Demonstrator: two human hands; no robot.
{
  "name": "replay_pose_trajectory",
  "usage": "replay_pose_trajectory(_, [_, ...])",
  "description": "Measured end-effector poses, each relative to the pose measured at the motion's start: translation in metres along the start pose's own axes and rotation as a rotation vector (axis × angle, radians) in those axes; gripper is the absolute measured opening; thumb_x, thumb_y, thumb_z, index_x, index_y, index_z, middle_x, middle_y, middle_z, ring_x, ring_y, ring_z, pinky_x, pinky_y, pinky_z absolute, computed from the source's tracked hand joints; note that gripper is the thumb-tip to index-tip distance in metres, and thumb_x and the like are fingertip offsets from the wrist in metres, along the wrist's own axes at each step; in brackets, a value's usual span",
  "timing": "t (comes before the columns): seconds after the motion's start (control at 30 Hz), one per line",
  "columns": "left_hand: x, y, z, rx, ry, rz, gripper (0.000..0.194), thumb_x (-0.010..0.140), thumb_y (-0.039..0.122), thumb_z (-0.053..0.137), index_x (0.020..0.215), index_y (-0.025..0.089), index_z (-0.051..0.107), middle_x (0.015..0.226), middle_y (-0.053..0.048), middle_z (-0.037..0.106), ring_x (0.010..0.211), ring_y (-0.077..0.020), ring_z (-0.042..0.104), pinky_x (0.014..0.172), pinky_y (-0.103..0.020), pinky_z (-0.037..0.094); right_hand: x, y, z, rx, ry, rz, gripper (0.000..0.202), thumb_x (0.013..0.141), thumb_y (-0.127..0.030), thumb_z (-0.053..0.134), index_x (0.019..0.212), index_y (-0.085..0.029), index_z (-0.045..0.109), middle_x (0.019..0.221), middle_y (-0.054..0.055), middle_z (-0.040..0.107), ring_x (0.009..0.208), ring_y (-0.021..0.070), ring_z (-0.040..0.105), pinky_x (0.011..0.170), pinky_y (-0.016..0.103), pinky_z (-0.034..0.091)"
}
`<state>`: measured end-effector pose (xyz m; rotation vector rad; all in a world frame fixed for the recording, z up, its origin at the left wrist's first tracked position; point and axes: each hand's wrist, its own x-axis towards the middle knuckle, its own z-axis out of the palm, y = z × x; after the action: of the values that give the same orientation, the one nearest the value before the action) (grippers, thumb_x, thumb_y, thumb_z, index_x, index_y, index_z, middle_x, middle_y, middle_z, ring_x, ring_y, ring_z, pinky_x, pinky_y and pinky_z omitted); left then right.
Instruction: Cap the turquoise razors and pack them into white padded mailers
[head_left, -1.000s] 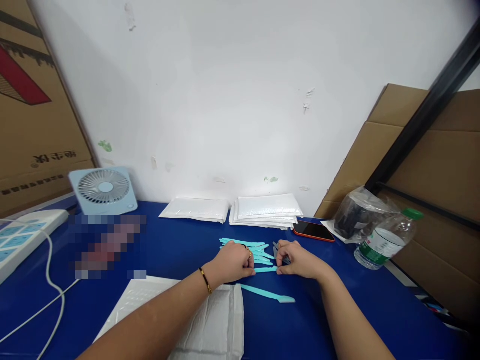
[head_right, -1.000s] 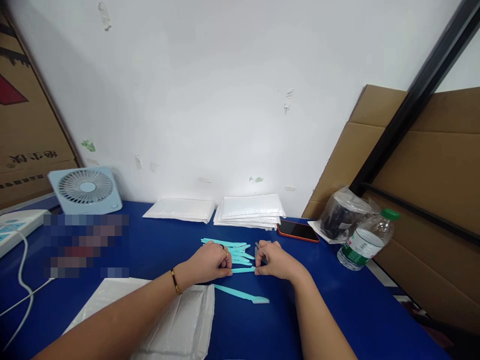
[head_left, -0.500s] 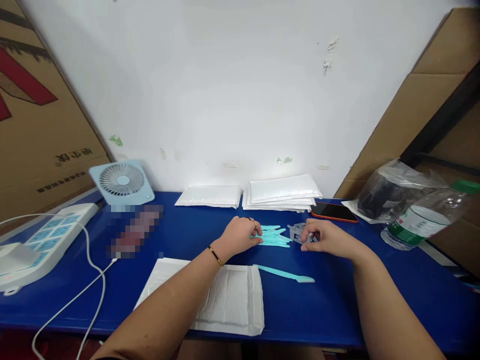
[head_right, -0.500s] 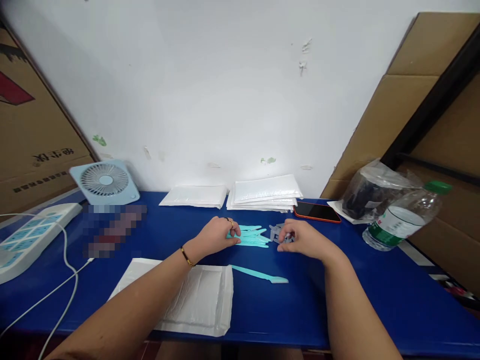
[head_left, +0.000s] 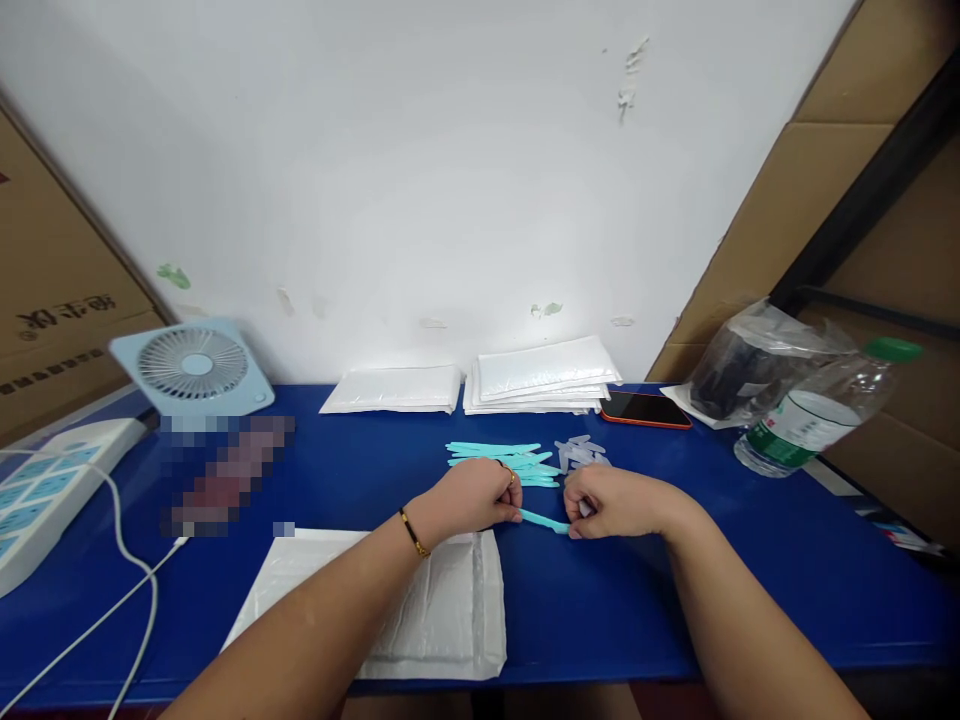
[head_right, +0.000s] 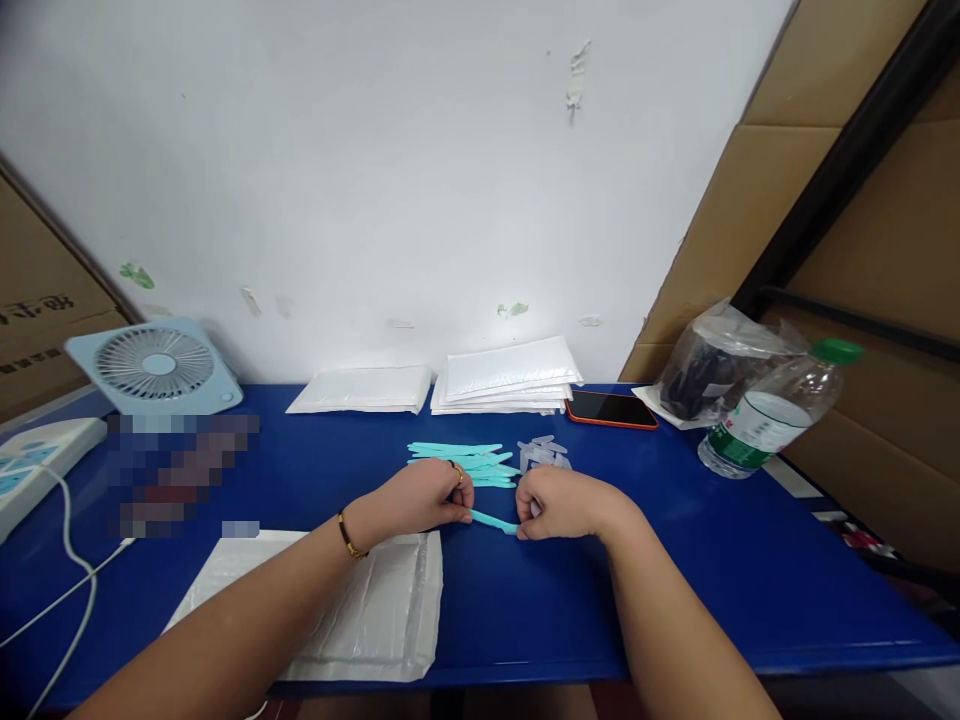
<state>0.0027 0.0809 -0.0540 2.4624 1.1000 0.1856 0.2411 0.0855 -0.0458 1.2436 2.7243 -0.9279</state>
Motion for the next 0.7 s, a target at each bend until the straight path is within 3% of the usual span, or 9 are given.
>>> replay_pose_trajectory(0.17, [-0.004, -0.011, -0.011, -0.013, 0.049, -0.070, 0.013, 0.074, 0.034, 0.062, 0.073, 0.022, 0.066, 0.073, 0.001, 0.064, 0.068, -0.0140, 0.057, 0.055, -0.024, 0.035, -0.012, 0.015, -0.012, 0.031, 0.097, 0.081, 0.012, 0.065, -0.032, 0.068, 0.065, -0.020, 0.068, 0.062, 0.000, 0.060, 0.053, 0.0120, 0.048, 0.048, 0.023, 0.031])
replay_pose_trajectory(0.27, [-0.005, -0.015, -0.016, -0.036, 0.062, -0.068, 0.024, 0.071, 0.044, 0.064, 0.082, 0.023, 0.067, 0.084, 0.000, 0.065, 0.077, -0.0158, 0.058, 0.060, -0.023, 0.039, -0.016, 0.025, -0.020, 0.076, 0.145, 0.145, 0.018, 0.066, -0.037, 0.067, 0.069, -0.020, 0.069, 0.063, 0.001, 0.063, 0.056, 0.0140, 0.051, 0.049, 0.024, 0.034])
replay_pose_trajectory(0.4, [-0.003, -0.018, -0.011, 0.057, 0.215, -0.036, 0.045, 0.077, 0.051, 0.056, 0.112, 0.024, 0.058, 0.119, -0.005, 0.055, 0.111, -0.0223, 0.048, 0.088, -0.029, 0.039, -0.009, 0.038, -0.025, -0.016, 0.472, 0.200, 0.018, 0.077, -0.029, 0.054, 0.077, -0.019, 0.068, 0.075, 0.003, 0.065, 0.066, 0.0163, 0.056, 0.058, 0.026, 0.040])
replay_pose_trajectory(0.5, [-0.001, -0.021, -0.003, 0.134, 0.194, -0.025, 0.057, 0.079, 0.051, 0.053, 0.129, 0.023, 0.045, 0.136, -0.007, 0.043, 0.125, -0.0244, 0.036, 0.099, -0.033, 0.032, 0.001, 0.047, -0.024, -0.113, 0.631, 0.178, 0.022, 0.079, -0.023, 0.050, 0.089, -0.019, 0.069, 0.091, 0.006, 0.064, 0.077, 0.0179, 0.058, 0.069, 0.028, 0.044])
replay_pose_trajectory(0.57, [-0.001, -0.020, 0.000, 0.149, 0.149, -0.021, 0.059, 0.080, 0.052, 0.051, 0.131, 0.024, 0.042, 0.137, -0.007, 0.042, 0.126, -0.0247, 0.036, 0.099, -0.034, 0.032, 0.007, 0.054, -0.021, -0.127, 0.637, 0.158, 0.025, 0.080, -0.020, 0.049, 0.096, -0.020, 0.068, 0.098, 0.007, 0.062, 0.086, 0.0193, 0.058, 0.078, 0.030, 0.044])
replay_pose_trajectory(0.7, [-0.005, -0.007, -0.001, 0.152, 0.114, 0.011, 0.048, 0.081, 0.049, 0.052, 0.122, 0.025, 0.053, 0.126, -0.007, 0.053, 0.117, -0.0249, 0.045, 0.091, -0.033, 0.039, 0.015, 0.064, -0.016, -0.123, 0.569, 0.152, 0.027, 0.079, -0.016, 0.050, 0.097, -0.020, 0.069, 0.099, 0.007, 0.063, 0.092, 0.0203, 0.058, 0.085, 0.032, 0.043])
